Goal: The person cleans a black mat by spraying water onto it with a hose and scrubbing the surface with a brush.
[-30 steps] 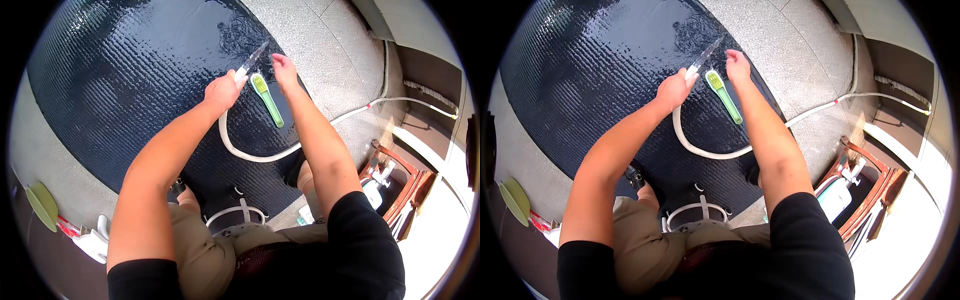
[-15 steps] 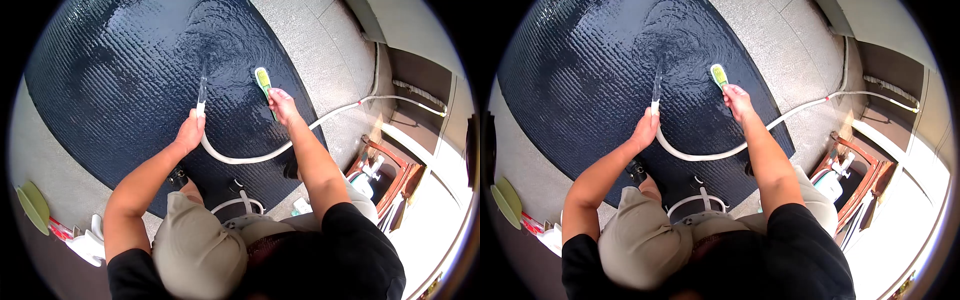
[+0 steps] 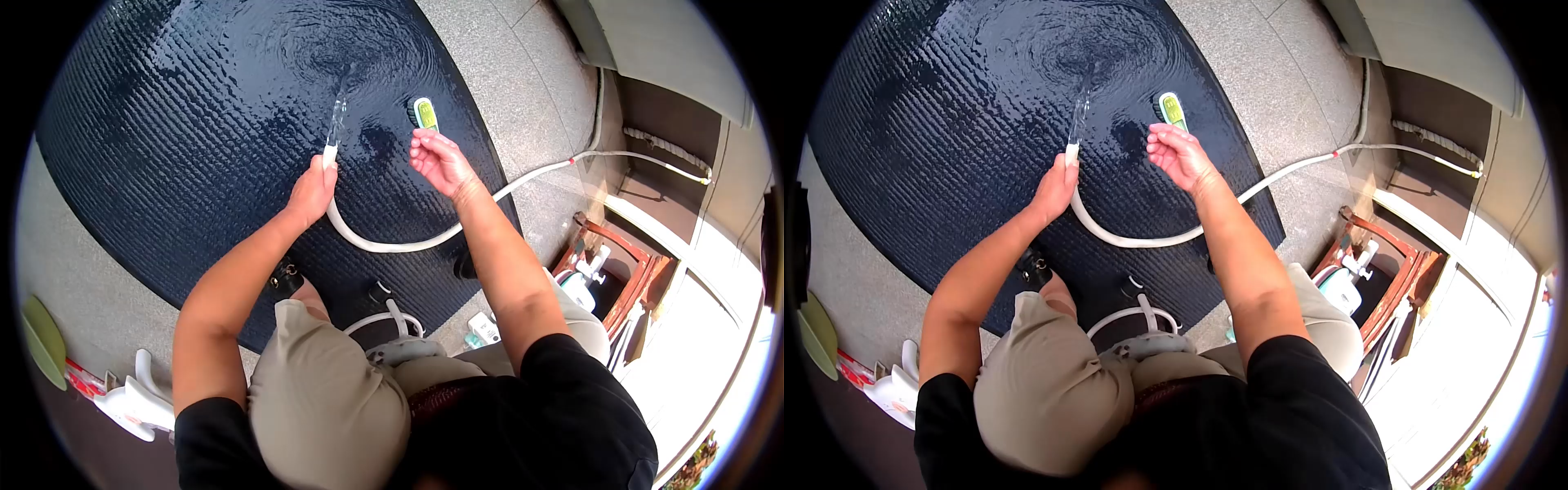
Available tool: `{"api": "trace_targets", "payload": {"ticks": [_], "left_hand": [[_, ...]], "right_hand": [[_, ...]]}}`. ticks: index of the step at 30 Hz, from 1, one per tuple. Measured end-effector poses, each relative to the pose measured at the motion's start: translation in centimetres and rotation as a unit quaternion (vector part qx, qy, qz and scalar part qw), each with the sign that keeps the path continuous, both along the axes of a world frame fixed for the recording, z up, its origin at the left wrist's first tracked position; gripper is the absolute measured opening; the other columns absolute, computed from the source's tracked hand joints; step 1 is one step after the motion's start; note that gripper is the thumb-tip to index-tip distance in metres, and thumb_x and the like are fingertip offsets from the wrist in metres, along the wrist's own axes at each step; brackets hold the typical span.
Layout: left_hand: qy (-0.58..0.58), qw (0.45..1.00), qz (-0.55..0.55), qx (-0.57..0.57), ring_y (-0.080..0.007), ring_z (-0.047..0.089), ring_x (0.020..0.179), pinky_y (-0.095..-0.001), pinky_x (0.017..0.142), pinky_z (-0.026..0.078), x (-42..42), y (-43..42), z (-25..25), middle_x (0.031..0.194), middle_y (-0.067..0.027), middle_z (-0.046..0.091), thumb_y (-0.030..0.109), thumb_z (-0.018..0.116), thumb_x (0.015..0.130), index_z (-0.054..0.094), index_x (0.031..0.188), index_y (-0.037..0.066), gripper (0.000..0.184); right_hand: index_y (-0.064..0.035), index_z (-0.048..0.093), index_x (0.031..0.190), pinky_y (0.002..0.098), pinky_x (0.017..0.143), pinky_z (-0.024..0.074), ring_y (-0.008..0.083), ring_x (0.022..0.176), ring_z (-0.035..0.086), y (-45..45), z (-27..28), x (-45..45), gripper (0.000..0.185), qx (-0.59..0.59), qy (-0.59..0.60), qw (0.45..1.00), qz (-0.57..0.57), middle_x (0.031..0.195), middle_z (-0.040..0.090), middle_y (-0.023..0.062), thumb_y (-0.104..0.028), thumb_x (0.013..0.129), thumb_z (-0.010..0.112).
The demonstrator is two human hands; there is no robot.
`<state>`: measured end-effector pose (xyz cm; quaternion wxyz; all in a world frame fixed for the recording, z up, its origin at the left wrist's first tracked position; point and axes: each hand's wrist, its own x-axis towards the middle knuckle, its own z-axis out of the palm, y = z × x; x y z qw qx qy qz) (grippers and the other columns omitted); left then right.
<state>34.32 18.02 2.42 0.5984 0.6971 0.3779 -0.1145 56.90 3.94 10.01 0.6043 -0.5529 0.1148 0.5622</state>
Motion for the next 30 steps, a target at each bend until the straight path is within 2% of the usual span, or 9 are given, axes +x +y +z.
{"api": "trace_targets", "payload": {"ticks": [6,10,13,16,18,19,23,26,30], "left_hand": [[-0.021,0.999,0.023,0.009,-0.0476,0.057,0.088,-0.0545,0.078,0.043,-1.1,-0.5,-0.7,0.091,-0.0284,0.062,0.036,0.039,0.098,0.044,0.104,0.003,0.034],[-0.022,0.999,0.019,0.014,-0.0468,0.058,0.088,-0.0536,0.078,0.043,-1.0,-0.5,-0.4,0.091,-0.0271,0.062,0.035,0.039,0.098,0.044,0.104,0.003,0.033],[-0.022,1.0,0.014,0.017,-0.0462,0.058,0.088,-0.0528,0.079,0.044,-0.5,-0.3,0.5,0.091,-0.0262,0.062,0.035,0.04,0.098,0.045,0.104,0.003,0.033],[-0.015,1.0,0.003,0.017,-0.0457,0.059,0.089,-0.0525,0.079,0.044,0.6,-0.1,1.9,0.092,-0.0258,0.062,0.034,0.041,0.097,0.045,0.104,0.003,0.032],[-0.04,0.999,0.004,0.035,-0.0444,0.06,0.086,-0.0518,0.077,0.045,1.6,-0.1,2.6,0.089,-0.0247,0.063,0.034,0.043,0.097,0.046,0.104,0.004,0.031],[-0.042,0.998,0.002,0.038,-0.0444,0.06,0.086,-0.0518,0.077,0.045,2.4,-0.1,3.0,0.089,-0.0247,0.063,0.034,0.043,0.097,0.046,0.104,0.004,0.031],[-0.149,0.984,-0.024,0.097,-0.042,0.062,0.08,-0.0505,0.071,0.047,9.2,-0.1,6.3,0.085,-0.0221,0.065,0.037,0.049,0.096,0.049,0.107,0.006,0.033],[-0.133,0.976,-0.101,0.141,-0.0394,0.064,0.085,-0.0487,0.074,0.049,16.1,-0.7,9.2,0.091,-0.0217,0.066,0.041,0.051,0.093,0.054,0.1,0.003,0.039],[-0.125,0.976,-0.121,0.134,-0.0378,0.063,0.092,-0.049,0.08,0.048,21.8,-2.2,11.7,0.096,-0.0224,0.066,0.044,0.043,0.095,0.057,0.101,0.002,0.045]], "right_hand": [[-0.0044,0.059,0.09,0.0252,0.046,0.031,0.0114,0.051,0.041,1.1,0.8,-0.9,0.008,0.046,0.034,0.998,-0.022,0.075,0.057,0.0052,-0.003,0.084,0.054],[-0.0049,0.058,0.085,0.0255,0.044,0.029,0.0112,0.049,0.038,0.9,0.5,-0.6,0.005,0.086,0.064,0.994,0.012,0.073,0.055,0.005,-0.005,0.084,0.053],[-0.005,0.058,0.085,0.0252,0.046,0.0336,0.013,0.051,0.045,1.5,1.0,-0.8,0.004,0.053,0.099,0.993,0.028,0.076,0.059,0.0065,-0.008,0.084,0.056],[-0.0049,0.061,0.089,0.0269,0.051,0.0427,0.016,0.058,0.055,1.3,0.4,-1.1,0.012,0.006,0.068,0.997,-0.026,0.081,0.064,0.0088,-0.017,0.089,0.059],[-0.0039,0.062,0.096,0.0317,0.066,0.0523,0.0199,0.074,0.063,0.9,-0.4,-0.3,0.026,0.072,0.104,0.992,0.003,0.091,0.066,0.011,-0.029,0.094,0.058],[-0.0039,0.062,0.096,0.0317,0.066,0.0523,0.0199,0.074,0.063,1.3,0.0,0.0,0.026,0.076,0.101,0.992,0.001,0.091,0.066,0.011,-0.029,0.094,0.058],[-0.0013,0.052,0.121,0.0398,0.095,0.0472,0.0247,0.104,0.058,3.2,-0.6,4.0,0.039,0.022,-0.002,0.965,-0.26,0.115,0.059,0.0127,-0.033,0.1,0.043],[-0.0047,0.044,0.129,0.0467,0.097,0.0427,0.0293,0.113,0.055,4.7,0.6,7.8,0.043,0.041,-0.034,0.967,-0.248,0.125,0.054,0.0147,-0.035,0.103,0.027],[-0.0071,0.04,0.135,0.0469,0.097,0.0411,0.0308,0.119,0.051,5.5,3.7,10.8,0.045,0.031,-0.104,0.971,-0.211,0.133,0.05,0.0135,-0.035,0.102,0.031]]}}
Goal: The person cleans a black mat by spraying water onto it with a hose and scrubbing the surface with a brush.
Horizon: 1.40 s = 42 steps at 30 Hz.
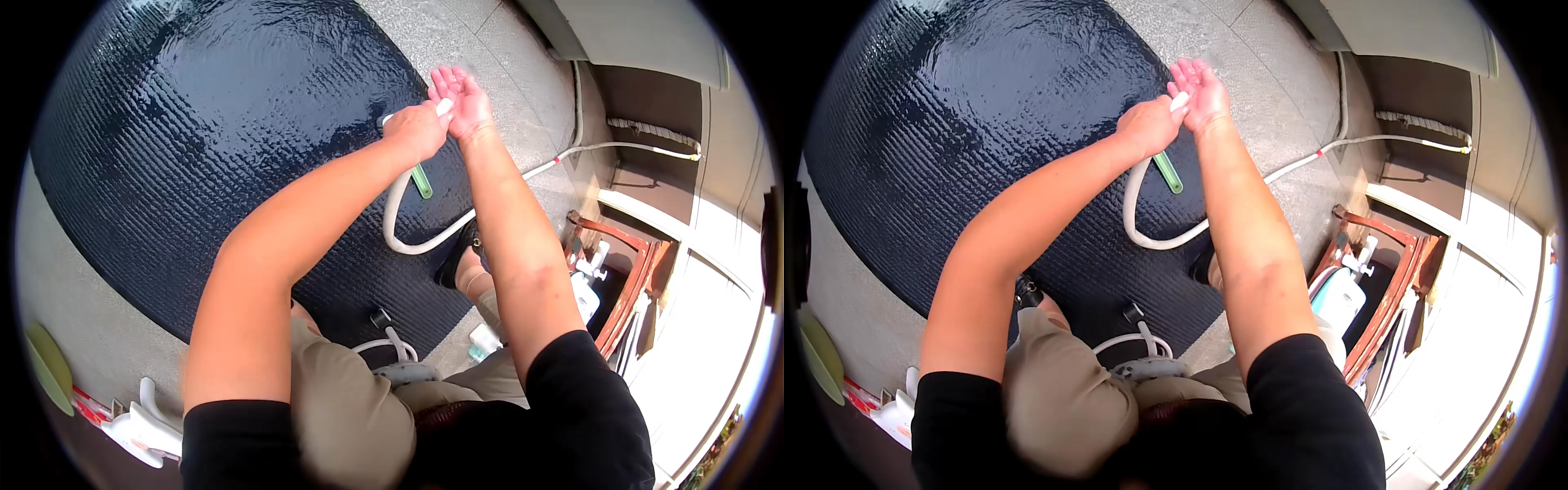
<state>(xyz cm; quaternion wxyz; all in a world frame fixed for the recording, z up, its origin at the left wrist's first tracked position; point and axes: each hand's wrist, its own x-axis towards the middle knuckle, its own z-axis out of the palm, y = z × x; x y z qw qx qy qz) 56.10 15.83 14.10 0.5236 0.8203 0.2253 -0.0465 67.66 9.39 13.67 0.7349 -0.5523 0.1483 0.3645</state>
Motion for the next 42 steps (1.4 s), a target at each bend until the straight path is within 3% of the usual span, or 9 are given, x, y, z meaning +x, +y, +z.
{"api": "trace_targets", "payload": {"ticks": [3,8,11,14,19,23,30,37,42], "left_hand": [[0.068,0.997,-0.02,-0.003,-0.0382,0.062,0.094,-0.0489,0.082,0.047,0.9,-0.1,-0.4,0.098,-0.0221,0.065,0.043,0.04,0.096,0.057,0.105,0.002,0.046],[0.057,0.994,0.068,-0.061,-0.0418,0.061,0.094,-0.049,0.083,0.046,-5.7,1.1,-5.7,0.098,-0.0235,0.064,0.045,0.04,0.096,0.053,0.107,0.004,0.044],[0.094,0.984,0.115,-0.1,-0.0468,0.059,0.086,-0.0522,0.077,0.044,-12.4,1.7,-9.2,0.088,-0.0274,0.062,0.044,0.038,0.097,0.049,0.102,0.002,0.044],[0.176,0.97,0.117,-0.119,-0.0376,0.064,0.076,-0.0482,0.074,0.046,-19.1,1.3,-11.6,0.075,-0.0176,0.065,0.042,0.032,0.1,0.046,0.103,0.003,0.042],[0.191,0.962,0.128,-0.149,-0.0322,0.065,0.079,-0.0432,0.075,0.047,-21.8,2.0,-12.9,0.078,-0.0129,0.067,0.041,0.034,0.1,0.05,0.104,0.004,0.041],[0.164,0.961,0.116,-0.189,-0.0286,0.066,0.079,-0.0402,0.076,0.048,-20.0,2.9,-12.8,0.078,-0.0103,0.068,0.04,0.036,0.099,0.052,0.105,0.006,0.038],[0.16,0.97,0.075,-0.167,-0.0271,0.066,0.081,-0.0386,0.078,0.048,-18.9,3.4,-10.7,0.082,-0.0107,0.068,0.039,0.036,0.1,0.051,0.107,0.006,0.037],[0.177,0.936,0.039,-0.303,-0.0153,0.057,0.089,-0.0312,0.078,0.046,-22.5,4.4,-10.7,0.095,-0.0046,0.061,0.036,0.029,0.099,0.035,0.139,0.013,0.046],[0.166,0.937,0.075,-0.3,-0.0167,0.057,0.084,-0.0316,0.077,0.045,-22.0,3.7,-11.1,0.092,-0.0063,0.062,0.033,0.032,0.1,0.042,0.128,0.008,0.039]], "right_hand": [[-0.0082,0.042,0.136,0.0458,0.097,0.0407,0.029,0.119,0.051,-1.4,0.5,1.7,0.044,-0.001,-0.057,0.996,0.07,0.136,0.049,0.0112,-0.034,0.1,0.039],[-0.0118,0.044,0.138,0.0421,0.1,0.0379,0.0248,0.121,0.047,-5.4,-2.0,-2.3,0.05,-0.3,-0.097,0.933,0.175,0.138,0.047,0.0095,-0.03,0.093,0.056],[-0.0149,0.036,0.144,0.0411,0.093,0.0429,0.0282,0.107,0.054,-8.7,-7.9,-6.7,0.062,-0.574,-0.198,0.708,0.361,0.134,0.048,0.0131,-0.03,0.089,0.061],[-0.0115,0.031,0.144,0.047,0.084,0.0481,0.0375,0.087,0.062,-12.0,-11.5,-11.9,0.062,-0.619,-0.439,0.489,0.43,0.11,0.054,0.0175,-0.026,0.089,0.054],[-0.0126,0.029,0.144,0.0495,0.077,0.0498,0.0419,0.084,0.061,-15.6,-9.3,-12.4,0.058,-0.55,-0.387,0.646,0.361,0.105,0.054,0.0222,-0.023,0.09,0.049],[-0.0134,0.029,0.146,0.0488,0.079,0.0484,0.0422,0.086,0.06,-21.9,-7.6,-14.9,0.054,-0.622,-0.31,0.633,0.34,0.095,0.06,0.0239,-0.024,0.095,0.045],[-0.0097,0.036,0.141,0.0494,0.072,0.0506,0.0427,0.078,0.062,-9.4,-11.0,-9.8,0.049,-0.626,-0.38,0.612,0.3,0.089,0.061,0.0256,-0.032,0.097,0.043],[-0.0289,0.039,0.142,0.0445,0.083,0.0497,0.0366,0.096,0.062,0.4,-7.0,7.7,0.047,-0.437,-0.589,0.435,0.523,0.103,0.064,0.0206,-0.038,0.096,0.045],[-0.0325,0.035,0.144,0.0442,0.082,0.05,0.0369,0.084,0.062,-10.3,-8.3,-1.7,0.052,-0.479,-0.474,0.518,0.527,0.09,0.061,0.0216,-0.029,0.095,0.05]]}}
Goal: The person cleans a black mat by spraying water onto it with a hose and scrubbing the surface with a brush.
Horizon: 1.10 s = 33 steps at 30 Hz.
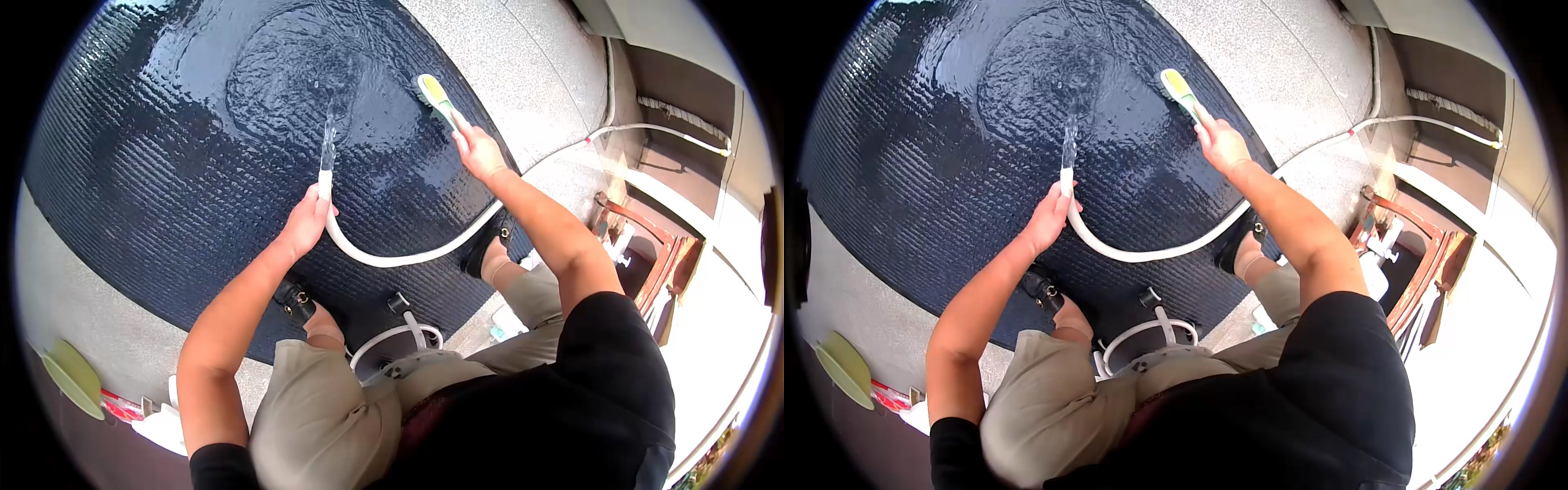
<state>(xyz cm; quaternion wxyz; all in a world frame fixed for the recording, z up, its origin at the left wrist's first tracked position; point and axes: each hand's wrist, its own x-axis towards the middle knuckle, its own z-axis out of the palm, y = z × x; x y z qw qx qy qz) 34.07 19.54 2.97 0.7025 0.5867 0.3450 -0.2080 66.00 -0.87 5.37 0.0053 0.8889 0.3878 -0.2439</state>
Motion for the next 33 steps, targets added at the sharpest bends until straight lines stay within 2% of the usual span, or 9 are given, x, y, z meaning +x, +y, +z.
{"api": "trace_targets", "payload": {"ticks": [3,6,10,14,16,19,25,28,33], "left_hand": [[0.012,1.0,0.018,0.01,-0.0202,0.059,0.086,-0.0347,0.083,0.045,-1.0,0.5,0.3,0.092,-0.0092,0.064,0.031,0.035,0.101,0.049,0.118,0.005,0.034],[0.036,0.993,0.111,-0.023,-0.0123,0.054,0.073,-0.0296,0.068,0.046,-1.7,1.0,1.0,0.083,-0.0042,0.06,0.034,0.033,0.103,0.048,0.113,0.007,0.033],[0.017,0.976,0.214,-0.026,-0.0116,0.051,0.067,-0.0282,0.063,0.044,-2.2,0.9,0.0,0.078,-0.0036,0.057,0.035,0.032,0.103,0.048,0.109,0.007,0.033],[0.013,0.982,0.19,0.002,-0.0141,0.054,0.068,-0.0309,0.067,0.046,-3.2,-0.8,0.7,0.075,-0.0053,0.058,0.035,0.031,0.103,0.048,0.105,0.006,0.033],[-0.008,0.982,0.189,0.001,-0.0154,0.055,0.069,-0.0323,0.069,0.047,-4.7,-2.5,0.0,0.076,-0.006,0.058,0.033,0.032,0.103,0.048,0.105,0.006,0.032],[0.017,0.978,0.208,-0.019,-0.0151,0.055,0.07,-0.0318,0.069,0.046,-5.0,-2.4,0.0,0.076,-0.0058,0.058,0.032,0.032,0.103,0.048,0.105,0.006,0.031],[-0.001,0.972,0.233,-0.011,-0.0141,0.051,0.067,-0.031,0.065,0.044,-3.6,-0.4,0.4,0.075,-0.0043,0.056,0.035,0.032,0.103,0.048,0.109,0.007,0.033],[-0.012,0.971,0.238,0.027,-0.0152,0.054,0.068,-0.0317,0.068,0.045,-2.8,0.2,-0.4,0.074,-0.0045,0.057,0.037,0.032,0.102,0.049,0.111,0.007,0.036],[-0.008,0.966,0.255,0.051,-0.0161,0.055,0.067,-0.0325,0.069,0.045,-3.7,0.4,-2.2,0.072,-0.0051,0.058,0.038,0.03,0.102,0.049,0.11,0.007,0.037]], "right_hand": [[-0.03,0.035,0.144,0.0492,0.074,0.0498,0.0406,0.078,0.062,4.7,-0.6,-1.8,0.051,0.016,-0.063,0.998,-0.023,0.085,0.059,0.0234,-0.03,0.094,0.05],[-0.0267,0.04,0.14,0.05,0.074,0.0494,0.0413,0.078,0.062,12.4,-2.2,0.6,0.047,0.059,-0.074,0.995,-0.012,0.083,0.062,0.0238,-0.033,0.094,0.048],[-0.0167,0.041,0.139,0.0509,0.075,0.0486,0.0432,0.079,0.062,20.1,-1.5,0.2,0.046,0.07,-0.058,0.994,-0.055,0.084,0.065,0.0252,-0.034,0.096,0.043],[-0.019,0.036,0.143,0.0501,0.069,0.0484,0.0419,0.071,0.06,8.8,-0.6,-7.3,0.049,0.062,-0.01,0.995,-0.083,0.079,0.061,0.0227,-0.025,0.096,0.048],[-0.023,0.034,0.145,0.0481,0.057,0.0496,0.0388,0.06,0.058,1.3,-1.3,-11.7,0.057,0.122,-0.043,0.992,-0.005,0.073,0.055,0.0186,-0.022,0.092,0.054],[-0.0245,0.039,0.142,0.0481,0.058,0.0498,0.0385,0.061,0.059,1.0,0.1,-14.4,0.053,0.056,0.007,0.998,0.008,0.078,0.057,0.0189,-0.025,0.092,0.055],[-0.0245,0.041,0.139,0.0503,0.072,0.0492,0.041,0.076,0.062,24.5,0.1,-8.5,0.046,0.09,-0.01,0.991,0.102,0.084,0.063,0.0243,-0.031,0.094,0.048],[-0.0243,0.04,0.14,0.0512,0.074,0.0481,0.0405,0.08,0.063,24.5,0.6,-9.7,0.046,0.075,0.038,0.995,0.05,0.087,0.064,0.0252,-0.031,0.095,0.045],[-0.0294,0.033,0.145,0.0494,0.065,0.0512,0.0394,0.067,0.062,7.3,1.9,-14.5,0.054,-0.006,0.042,0.995,0.09,0.077,0.059,0.022,-0.028,0.094,0.05]]}}
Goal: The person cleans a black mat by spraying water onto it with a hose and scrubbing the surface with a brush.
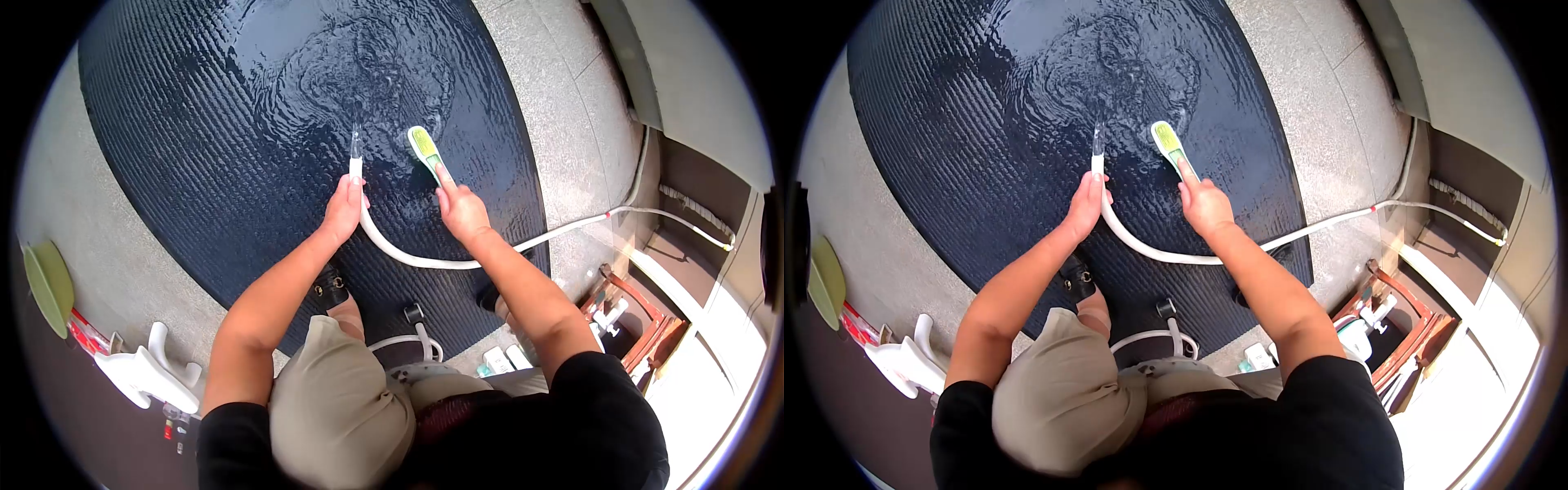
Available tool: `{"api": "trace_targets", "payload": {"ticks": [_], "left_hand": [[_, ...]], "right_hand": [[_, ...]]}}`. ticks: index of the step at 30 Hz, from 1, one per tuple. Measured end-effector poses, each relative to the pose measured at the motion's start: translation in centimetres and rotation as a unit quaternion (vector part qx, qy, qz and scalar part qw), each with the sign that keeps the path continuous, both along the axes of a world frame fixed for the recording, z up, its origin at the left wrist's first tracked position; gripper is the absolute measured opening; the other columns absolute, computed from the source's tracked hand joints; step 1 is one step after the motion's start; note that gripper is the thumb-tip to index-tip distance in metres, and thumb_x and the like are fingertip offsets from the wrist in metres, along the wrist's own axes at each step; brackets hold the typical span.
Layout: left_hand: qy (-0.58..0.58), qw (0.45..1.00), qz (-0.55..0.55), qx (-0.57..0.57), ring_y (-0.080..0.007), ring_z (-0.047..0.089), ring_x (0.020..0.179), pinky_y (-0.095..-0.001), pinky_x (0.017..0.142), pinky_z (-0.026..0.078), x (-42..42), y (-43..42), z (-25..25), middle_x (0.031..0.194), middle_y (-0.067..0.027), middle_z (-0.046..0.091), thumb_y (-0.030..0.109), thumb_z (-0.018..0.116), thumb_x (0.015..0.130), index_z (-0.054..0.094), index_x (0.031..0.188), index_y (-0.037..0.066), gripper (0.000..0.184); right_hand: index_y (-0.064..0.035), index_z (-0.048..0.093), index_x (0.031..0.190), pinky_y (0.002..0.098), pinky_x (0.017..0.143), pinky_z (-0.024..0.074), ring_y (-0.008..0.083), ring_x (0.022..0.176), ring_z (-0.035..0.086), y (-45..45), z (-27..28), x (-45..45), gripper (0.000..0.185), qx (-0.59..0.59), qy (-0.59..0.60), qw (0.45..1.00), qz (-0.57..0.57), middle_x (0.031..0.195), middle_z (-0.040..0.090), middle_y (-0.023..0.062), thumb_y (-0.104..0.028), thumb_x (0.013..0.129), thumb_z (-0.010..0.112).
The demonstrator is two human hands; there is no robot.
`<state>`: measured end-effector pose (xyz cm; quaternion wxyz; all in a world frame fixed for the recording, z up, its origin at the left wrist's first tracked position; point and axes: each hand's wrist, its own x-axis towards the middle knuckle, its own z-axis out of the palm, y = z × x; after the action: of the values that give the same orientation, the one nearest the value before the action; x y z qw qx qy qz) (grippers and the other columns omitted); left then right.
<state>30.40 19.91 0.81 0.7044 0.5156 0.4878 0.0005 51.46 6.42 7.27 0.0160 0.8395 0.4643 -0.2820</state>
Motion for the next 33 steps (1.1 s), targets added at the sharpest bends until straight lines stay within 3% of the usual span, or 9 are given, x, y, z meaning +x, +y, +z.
{"api": "trace_targets", "payload": {"ticks": [3,6,8,10,14,19,24,28,33], "left_hand": [[0.009,1.0,-0.004,-0.002,-0.0167,0.057,0.067,-0.0331,0.068,0.046,-0.6,0.3,0.5,0.072,-0.0052,0.059,0.038,0.03,0.102,0.049,0.109,0.007,0.037],[0.01,1.0,-0.008,-0.007,-0.017,0.058,0.068,-0.0337,0.068,0.046,-0.8,0.3,-0.2,0.073,-0.0058,0.06,0.038,0.031,0.101,0.049,0.11,0.008,0.036],[-0.027,0.999,-0.005,-0.019,-0.0143,0.054,0.066,-0.031,0.065,0.047,-0.3,0.2,-0.6,0.073,-0.0052,0.056,0.036,0.028,0.103,0.047,0.11,0.006,0.036],[-0.019,1.0,0.004,-0.009,-0.0181,0.058,0.068,-0.0342,0.068,0.046,0.1,0.6,-1.1,0.073,-0.0067,0.059,0.037,0.031,0.101,0.05,0.111,0.007,0.037],[-0.001,0.999,0.041,0.002,-0.0203,0.058,0.067,-0.0352,0.068,0.047,0.1,0.0,-2.5,0.072,-0.0078,0.059,0.037,0.031,0.101,0.05,0.108,0.005,0.038],[0.038,0.997,0.07,0.022,-0.018,0.056,0.061,-0.0338,0.06,0.05,-2.2,-1.0,-2.2,0.072,-0.0084,0.057,0.035,0.03,0.102,0.047,0.104,0.004,0.035],[0.107,0.987,0.098,0.069,-0.0203,0.059,0.06,-0.0344,0.059,0.052,-3.0,-0.5,-1.7,0.073,-0.0102,0.059,0.037,0.028,0.102,0.047,0.105,0.003,0.039],[0.082,0.994,0.072,0.027,-0.0206,0.062,0.063,-0.0344,0.056,0.052,-2.3,2.6,-0.3,0.078,-0.0107,0.062,0.038,0.029,0.102,0.048,0.106,0.002,0.04],[0.142,0.986,0.077,0.047,-0.0224,0.064,0.068,-0.0352,0.066,0.05,-1.5,3.0,-0.8,0.071,-0.0095,0.065,0.04,0.03,0.101,0.051,0.097,0.005,0.041]], "right_hand": [[-0.0284,0.037,0.143,0.0498,0.064,0.051,0.0393,0.065,0.062,-0.7,1.1,-2.0,0.053,-0.012,-0.024,1.0,0.004,0.075,0.058,0.0223,-0.027,0.093,0.052],[-0.0269,0.041,0.14,0.0495,0.067,0.0507,0.0393,0.07,0.063,8.3,0.1,-0.2,0.047,0.035,-0.044,0.998,0.016,0.078,0.062,0.0226,-0.028,0.093,0.051],[-0.0227,0.041,0.139,0.048,0.076,0.0503,0.0379,0.085,0.064,16.8,0.4,1.1,0.044,0.021,-0.04,0.999,0.007,0.092,0.066,0.0221,-0.03,0.096,0.043],[-0.021,0.039,0.14,0.0477,0.079,0.0495,0.0371,0.088,0.064,21.4,-0.3,1.8,0.045,0.061,-0.05,0.997,-0.008,0.096,0.066,0.021,-0.03,0.097,0.04],[-0.0256,0.033,0.144,0.0472,0.083,0.0486,0.0371,0.091,0.063,13.9,0.3,-0.2,0.049,-0.021,-0.008,0.999,-0.035,0.097,0.064,0.0219,-0.032,0.096,0.041],[-0.0295,0.035,0.144,0.0489,0.066,0.0517,0.0394,0.068,0.062,-1.8,2.1,-4.1,0.053,-0.042,0.0,0.998,0.044,0.079,0.058,0.0216,-0.027,0.094,0.051],[-0.0326,0.041,0.14,0.0474,0.066,0.0521,0.0378,0.068,0.063,6.9,0.3,-3.7,0.047,0.03,-0.012,0.994,0.104,0.078,0.058,0.0199,-0.028,0.094,0.05],[-0.0234,0.042,0.138,0.0468,0.077,0.0508,0.0364,0.084,0.064,20.9,-0.1,-3.2,0.042,0.062,0.005,0.996,0.066,0.091,0.065,0.0203,-0.028,0.096,0.044],[-0.0265,0.037,0.143,0.047,0.075,0.0514,0.0372,0.079,0.064,14.1,0.7,-4.7,0.049,0.012,0.026,0.998,0.055,0.085,0.063,0.0222,-0.027,0.095,0.047]]}}
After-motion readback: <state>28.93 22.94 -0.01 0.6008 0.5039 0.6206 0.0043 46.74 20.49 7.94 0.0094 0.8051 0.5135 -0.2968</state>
